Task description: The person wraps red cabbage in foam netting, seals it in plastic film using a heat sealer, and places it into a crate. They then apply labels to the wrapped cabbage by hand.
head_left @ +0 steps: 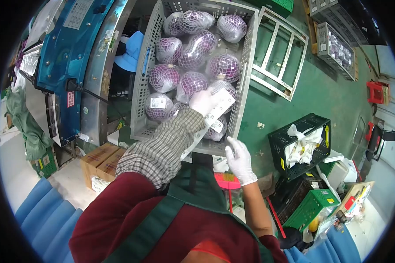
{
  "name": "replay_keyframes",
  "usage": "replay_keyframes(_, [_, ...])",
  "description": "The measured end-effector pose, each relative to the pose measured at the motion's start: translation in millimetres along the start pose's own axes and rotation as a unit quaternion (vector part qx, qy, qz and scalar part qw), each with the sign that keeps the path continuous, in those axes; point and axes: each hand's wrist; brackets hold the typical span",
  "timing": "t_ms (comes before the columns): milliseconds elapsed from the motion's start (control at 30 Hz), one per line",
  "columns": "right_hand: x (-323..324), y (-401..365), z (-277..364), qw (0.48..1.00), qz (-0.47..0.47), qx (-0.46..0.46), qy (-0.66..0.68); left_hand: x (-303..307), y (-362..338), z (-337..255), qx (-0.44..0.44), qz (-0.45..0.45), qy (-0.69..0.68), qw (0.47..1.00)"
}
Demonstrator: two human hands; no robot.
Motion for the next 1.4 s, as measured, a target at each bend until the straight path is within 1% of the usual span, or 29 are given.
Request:
replay_keyframes(67, [2.4,25.1,7.8,0.995,-0.060,0.075,0.004,4.1,-27.2,9.3,-0.031,-0.001,-0.012,0.999])
replay_keyframes(100, [-0.4,43.0,11.6,0.991,-0.067,0.115,-0.019,15.3,-45.4,12.8,-0.018,0.025,-0.101,0.994])
replay_keyframes(133, [-7.6,61.4,14.1,0.984,-0.080,0.154,-0.033,5.6,-52.9,42.6,-0.023,0.027,-0.202,0.979])
replay_keyframes(167, [-17.0,79.9,18.5,0.980,-0.082,0.175,-0.056,30.5,-71.1,38.0,-0.024,0.027,-0.233,0.972])
replay_keyframes(200, [-31.4,96.2,14.1,0.974,-0.085,0.197,-0.077,39.9,-81.7,48.7,0.021,0.021,-0.258,0.966])
replay_keyframes(267, [-60.9,119.1,3.0,0.964,-0.038,0.203,-0.169,62.7,-95.5,60.4,0.132,0.049,-0.330,0.933])
replay_keyframes(333, [-82.3,118.0,-6.0,0.950,-0.029,0.192,-0.245,77.2,-87.9,80.1,-0.013,-0.014,-0.281,0.959])
replay_keyframes(367, [-83.9,116.1,-6.7,0.954,-0.029,0.185,-0.234,83.3,-83.2,86.3,-0.086,-0.044,-0.254,0.962])
replay_keyframes(400, [-79.5,115.1,-3.9,0.958,-0.026,0.182,-0.220,97.2,-84.3,69.3,0.047,-0.022,-0.339,0.939])
replay_keyframes(467, [-75.1,112.5,-5.5,0.964,-0.051,0.190,-0.179,115.0,-76.1,49.7,0.060,0.035,-0.393,0.917])
replay_keyframes(533, [-48.8,109.0,43.5,0.981,-0.055,0.183,-0.013,116.8,-75.3,35.4,0.050,0.063,-0.446,0.892])
replay_keyframes(567, [-52.0,107.1,50.8,0.982,-0.011,0.136,0.127,115.5,-78.1,33.6,0.050,0.078,-0.471,0.877])
replay_keyframes(600, [-49.6,100.2,70.0,0.939,0.075,-0.030,0.333,115.5,-80.1,34.5,0.042,0.071,-0.463,0.883])
replay_keyframes(633, [-50.1,99.9,68.2,0.915,0.151,-0.093,0.361,116.9,-79.3,34.7,0.031,0.063,-0.453,0.889])
replay_keyframes(667, [-51.4,102.5,69.2,0.881,0.226,-0.153,0.387,119.6,-76.9,34.9,0.017,0.052,-0.442,0.895])
replay_keyframes(767, [-53.8,96.8,83.7,0.911,0.164,-0.135,0.354,117.5,-77.3,44.8,0.039,0.062,-0.392,0.917])
replay_keyframes(867, [-67.4,95.2,72.4,0.916,0.158,-0.162,0.331,111.9,-82.0,38.2,0.060,0.060,-0.400,0.913])
replay_keyframes(900, [-69.9,94.1,72.4,0.912,0.160,-0.179,0.334,106.4,-81.8,35.0,0.065,0.033,-0.462,0.884])
replay_keyframes(1000, [-67.3,92.3,75.1,0.902,0.184,-0.244,0.304,104.0,-77.1,39.3,0.077,0.062,-0.429,0.898])
replay_keyframes(1033, [-67.8,93.5,68.3,0.912,0.186,-0.220,0.292,97.1,-73.0,38.4,0.091,0.005,-0.421,0.903])
replay_keyframes(1133, [-69.3,99.3,51.8,0.922,0.014,-0.170,0.348,89.0,-35.8,31.8,0.087,-0.110,-0.306,0.942])
replay_keyframes(1167, [-65.1,103.4,40.8,0.936,0.002,-0.168,0.309,80.0,-16.9,34.7,0.105,-0.119,-0.291,0.944])
replay_keyframes(1200, [-61.2,106.8,34.5,0.930,0.006,-0.168,0.326,68.3,3.6,39.6,0.122,-0.128,-0.275,0.945])
replay_keyframes(1233, [-56.3,110.2,33.7,0.937,0.015,-0.160,0.309,60.1,19.7,41.0,0.114,-0.143,-0.188,0.965])
replay_keyframes(1267, [-51.8,112.3,35.7,0.944,0.023,-0.154,0.292,54.3,25.4,48.9,0.111,-0.129,-0.122,0.978])
replay_keyframes(1333, [-48.8,117.4,39.1,0.970,0.014,-0.076,0.230,50.3,29.2,65.4,0.107,-0.105,0.010,0.989])
replay_keyframes(1367, [-50.6,120.3,40.8,0.979,0.010,-0.037,0.202,51.8,11.0,72.0,0.052,-0.120,0.043,0.990])
replay_keyframes(1400, [-56.9,124.8,41.9,0.990,-0.004,0.045,0.136,66.6,-10.9,68.6,0.104,-0.058,-0.084,0.989])
Point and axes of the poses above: each hand's wrist, its own y-axis towards the middle knuckle, its own x-axis out of the back of the hand, z = x × y, and after that the axes turned 14 degrees about -z, right-handed
